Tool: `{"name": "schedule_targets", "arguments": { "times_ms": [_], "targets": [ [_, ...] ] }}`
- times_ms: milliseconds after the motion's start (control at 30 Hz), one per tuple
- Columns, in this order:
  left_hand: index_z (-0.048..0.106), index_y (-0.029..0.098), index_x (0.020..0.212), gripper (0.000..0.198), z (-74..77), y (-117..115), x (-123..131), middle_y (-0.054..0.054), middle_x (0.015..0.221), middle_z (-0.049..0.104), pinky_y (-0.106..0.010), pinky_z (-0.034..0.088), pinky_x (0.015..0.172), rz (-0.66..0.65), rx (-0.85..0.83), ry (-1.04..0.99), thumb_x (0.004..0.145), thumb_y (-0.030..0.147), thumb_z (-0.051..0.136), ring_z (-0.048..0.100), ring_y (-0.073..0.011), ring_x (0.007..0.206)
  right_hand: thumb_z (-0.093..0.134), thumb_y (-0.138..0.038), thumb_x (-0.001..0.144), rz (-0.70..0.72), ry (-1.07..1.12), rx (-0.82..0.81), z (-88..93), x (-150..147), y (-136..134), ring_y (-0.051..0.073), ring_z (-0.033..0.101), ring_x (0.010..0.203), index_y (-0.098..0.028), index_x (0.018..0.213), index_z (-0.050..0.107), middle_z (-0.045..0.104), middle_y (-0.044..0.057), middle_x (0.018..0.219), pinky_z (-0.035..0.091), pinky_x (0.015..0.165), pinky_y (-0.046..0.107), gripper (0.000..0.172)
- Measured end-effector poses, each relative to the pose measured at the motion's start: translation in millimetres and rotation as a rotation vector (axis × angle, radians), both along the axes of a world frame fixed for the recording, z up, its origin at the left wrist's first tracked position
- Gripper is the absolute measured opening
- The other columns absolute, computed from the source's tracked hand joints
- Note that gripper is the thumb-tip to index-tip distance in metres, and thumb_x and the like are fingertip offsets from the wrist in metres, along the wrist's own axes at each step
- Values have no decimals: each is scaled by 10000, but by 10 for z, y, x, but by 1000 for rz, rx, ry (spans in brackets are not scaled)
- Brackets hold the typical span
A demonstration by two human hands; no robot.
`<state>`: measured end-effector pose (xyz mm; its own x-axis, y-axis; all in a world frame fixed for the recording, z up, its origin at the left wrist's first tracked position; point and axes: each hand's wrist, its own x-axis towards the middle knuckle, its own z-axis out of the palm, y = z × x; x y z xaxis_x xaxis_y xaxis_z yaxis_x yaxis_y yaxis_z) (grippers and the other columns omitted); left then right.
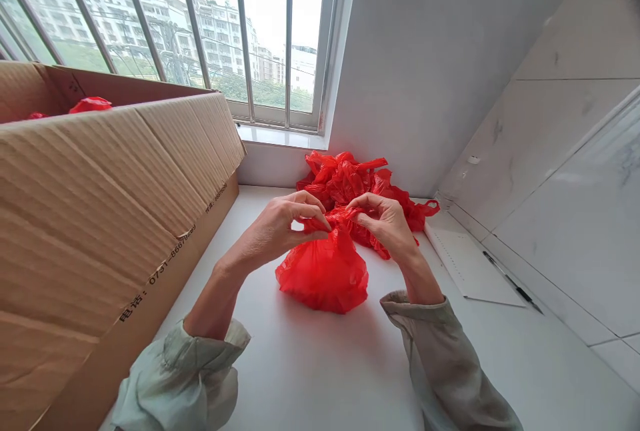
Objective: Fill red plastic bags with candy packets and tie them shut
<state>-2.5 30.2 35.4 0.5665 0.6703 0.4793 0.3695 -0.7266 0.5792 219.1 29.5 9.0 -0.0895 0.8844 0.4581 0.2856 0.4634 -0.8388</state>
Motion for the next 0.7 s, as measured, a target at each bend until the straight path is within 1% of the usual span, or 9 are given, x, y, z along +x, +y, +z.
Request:
{"name": "schedule_targets", "arguments": {
  "times_ms": [67, 133, 233, 300, 367, 467, 567, 700],
  "targets": [
    [777, 259, 797, 105, 23, 7, -48, -12, 951, 611, -241, 441, 687, 61, 2, 44, 803, 352, 727, 578, -125, 777, 656, -251, 747, 59, -41, -59, 18, 69, -18, 177, 660, 841, -202, 807, 741, 733, 30, 873, 511, 763, 292, 115],
    [786, 269, 774, 116, 57, -4, -93, -6, 872, 597, -234, 415, 647, 107, -37, 129, 783, 368, 726, 558, -122, 738, 686, -262, 736, 119, -115, -168, 38, 152, -43, 175, 658, 844, -196, 797, 760, 734, 28, 850, 498, 758, 280, 116],
    [785, 262, 736, 107, 109, -46, -146, 15, 741, 602, -223, 368, 583, 104, -176, 328, 765, 306, 692, 522, -108, 649, 712, -270, 714, 184, -216, -338, 46, 262, -62, 146, 629, 760, -187, 748, 755, 712, 9, 768, 463, 688, 249, 100],
    [773, 247, 696, 113, 121, -71, -172, 27, 678, 592, -225, 331, 544, 89, -268, 449, 737, 282, 674, 489, -100, 602, 708, -258, 699, 214, -268, -418, 20, 311, -45, 133, 605, 723, -184, 736, 748, 697, 1, 741, 435, 634, 233, 92],
    [743, 224, 639, 122, 106, -80, -198, 32, 610, 547, -234, 287, 505, 96, -339, 531, 707, 286, 663, 442, -100, 568, 689, -230, 680, 210, -323, -472, -35, 347, -3, 123, 581, 695, -183, 731, 745, 683, -3, 722, 404, 584, 222, 89],
    [675, 198, 561, 137, 48, -58, -241, 34, 526, 465, -245, 236, 465, 145, -439, 627, 657, 291, 644, 379, -106, 533, 655, -208, 647, 167, -424, -537, -145, 398, 82, 110, 529, 628, -173, 698, 725, 646, -6, 665, 345, 507, 214, 93],
    [663, 193, 563, 111, -9, -24, -275, 21, 539, 512, -239, 262, 461, 208, -511, 681, 608, 287, 624, 426, -122, 546, 642, -219, 626, 146, -511, -575, -233, 445, 154, 103, 485, 592, -166, 674, 698, 603, -14, 624, 313, 479, 211, 91],
    [650, 183, 546, 81, -63, -4, -289, -14, 552, 576, -235, 327, 467, 278, -558, 698, 557, 249, 604, 514, -154, 561, 628, -215, 616, 156, -547, -597, -283, 461, 188, 97, 458, 585, -166, 653, 681, 575, -24, 603, 319, 490, 209, 81]
  ]
}}
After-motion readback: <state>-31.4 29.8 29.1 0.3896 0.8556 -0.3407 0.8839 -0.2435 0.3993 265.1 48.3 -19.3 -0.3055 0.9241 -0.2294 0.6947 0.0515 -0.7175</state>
